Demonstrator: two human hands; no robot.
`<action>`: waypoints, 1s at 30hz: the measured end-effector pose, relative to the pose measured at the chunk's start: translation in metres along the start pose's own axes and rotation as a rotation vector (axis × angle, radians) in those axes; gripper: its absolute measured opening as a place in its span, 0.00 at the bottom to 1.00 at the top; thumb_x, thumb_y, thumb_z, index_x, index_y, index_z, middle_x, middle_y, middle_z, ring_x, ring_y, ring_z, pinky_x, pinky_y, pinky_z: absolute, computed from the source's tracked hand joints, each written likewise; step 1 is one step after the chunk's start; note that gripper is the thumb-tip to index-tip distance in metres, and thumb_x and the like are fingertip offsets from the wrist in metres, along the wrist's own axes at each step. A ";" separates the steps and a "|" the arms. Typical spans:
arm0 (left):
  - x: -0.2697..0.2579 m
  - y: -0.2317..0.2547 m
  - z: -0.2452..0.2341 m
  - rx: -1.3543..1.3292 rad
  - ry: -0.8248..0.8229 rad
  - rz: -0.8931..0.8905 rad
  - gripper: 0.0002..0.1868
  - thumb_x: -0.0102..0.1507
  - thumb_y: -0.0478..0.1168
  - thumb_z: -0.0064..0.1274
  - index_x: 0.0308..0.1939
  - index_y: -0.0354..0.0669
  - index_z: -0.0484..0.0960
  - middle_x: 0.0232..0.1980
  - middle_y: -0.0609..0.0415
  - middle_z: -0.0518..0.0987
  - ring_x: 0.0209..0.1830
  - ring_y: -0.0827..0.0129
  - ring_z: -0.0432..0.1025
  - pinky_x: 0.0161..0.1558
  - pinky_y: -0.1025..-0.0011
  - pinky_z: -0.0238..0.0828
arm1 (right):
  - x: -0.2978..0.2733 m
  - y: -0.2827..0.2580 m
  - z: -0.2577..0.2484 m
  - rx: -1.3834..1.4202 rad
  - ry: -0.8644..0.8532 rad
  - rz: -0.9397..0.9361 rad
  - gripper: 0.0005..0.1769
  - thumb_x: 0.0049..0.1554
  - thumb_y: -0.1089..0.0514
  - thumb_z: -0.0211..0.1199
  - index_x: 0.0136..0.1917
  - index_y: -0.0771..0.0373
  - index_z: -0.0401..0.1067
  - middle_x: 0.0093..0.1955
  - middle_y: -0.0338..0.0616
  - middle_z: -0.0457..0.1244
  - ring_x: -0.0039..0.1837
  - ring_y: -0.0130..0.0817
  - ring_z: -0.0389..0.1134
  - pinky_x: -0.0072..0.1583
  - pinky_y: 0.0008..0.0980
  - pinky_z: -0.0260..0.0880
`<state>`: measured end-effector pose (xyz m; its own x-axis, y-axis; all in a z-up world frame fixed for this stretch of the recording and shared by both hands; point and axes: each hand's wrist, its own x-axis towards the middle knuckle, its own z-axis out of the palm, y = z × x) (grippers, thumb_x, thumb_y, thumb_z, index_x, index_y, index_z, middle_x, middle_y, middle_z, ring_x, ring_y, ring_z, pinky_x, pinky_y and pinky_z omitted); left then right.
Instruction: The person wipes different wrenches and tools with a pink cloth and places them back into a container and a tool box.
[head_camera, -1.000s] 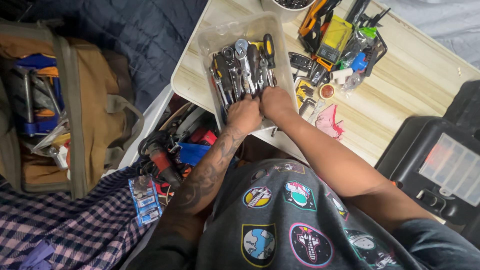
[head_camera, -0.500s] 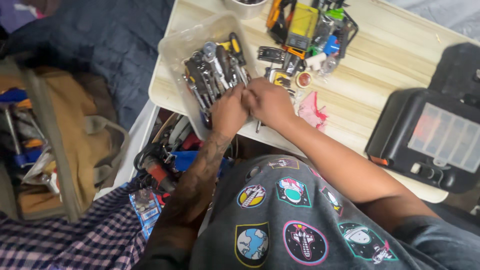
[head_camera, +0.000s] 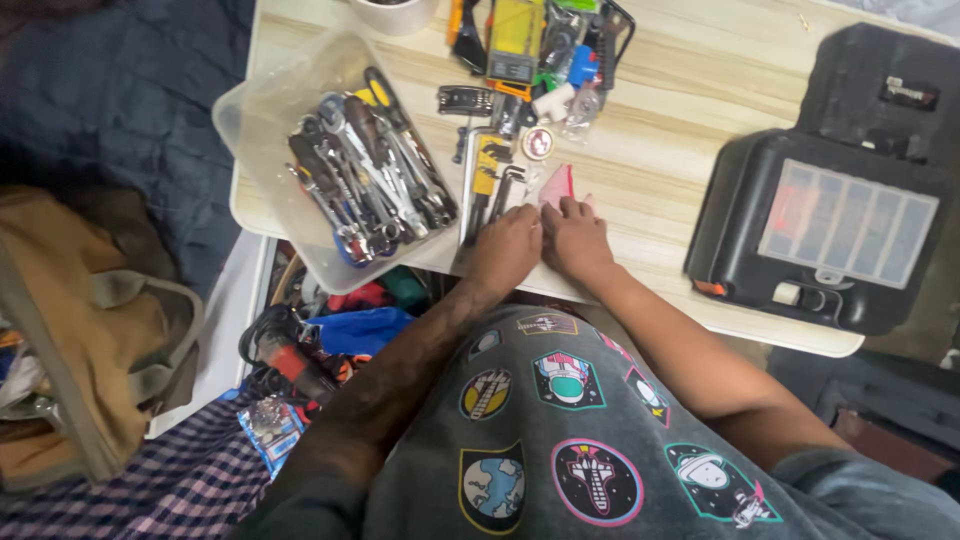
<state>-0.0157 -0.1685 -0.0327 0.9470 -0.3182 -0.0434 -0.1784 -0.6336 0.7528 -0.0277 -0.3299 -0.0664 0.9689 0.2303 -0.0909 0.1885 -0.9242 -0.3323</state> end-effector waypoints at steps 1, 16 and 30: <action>0.002 -0.007 0.012 0.049 -0.034 -0.051 0.07 0.66 0.39 0.49 0.43 0.38 0.76 0.44 0.40 0.81 0.42 0.42 0.76 0.44 0.49 0.73 | -0.002 0.005 0.002 0.016 -0.035 -0.007 0.28 0.47 0.60 0.64 0.63 0.61 0.70 0.60 0.60 0.63 0.59 0.62 0.64 0.53 0.55 0.68; 0.028 -0.066 0.108 0.327 -0.023 -0.365 0.12 0.58 0.30 0.50 0.46 0.30 0.76 0.45 0.33 0.80 0.43 0.43 0.79 0.45 0.55 0.77 | -0.014 0.075 0.021 0.450 -0.135 0.158 0.26 0.49 0.56 0.67 0.62 0.60 0.74 0.58 0.59 0.67 0.58 0.55 0.69 0.60 0.45 0.68; 0.024 -0.070 0.119 0.791 -0.037 -0.162 0.08 0.61 0.37 0.50 0.38 0.36 0.80 0.35 0.44 0.82 0.31 0.57 0.81 0.28 0.57 0.78 | -0.014 0.111 0.051 0.799 -0.200 0.389 0.24 0.50 0.53 0.70 0.59 0.65 0.75 0.48 0.51 0.71 0.48 0.38 0.73 0.51 0.35 0.72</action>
<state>-0.0129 -0.2160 -0.1648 0.9703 -0.1940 -0.1443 -0.1890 -0.9808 0.0477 -0.0289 -0.4204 -0.1499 0.8806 0.0638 -0.4696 -0.3859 -0.4787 -0.7886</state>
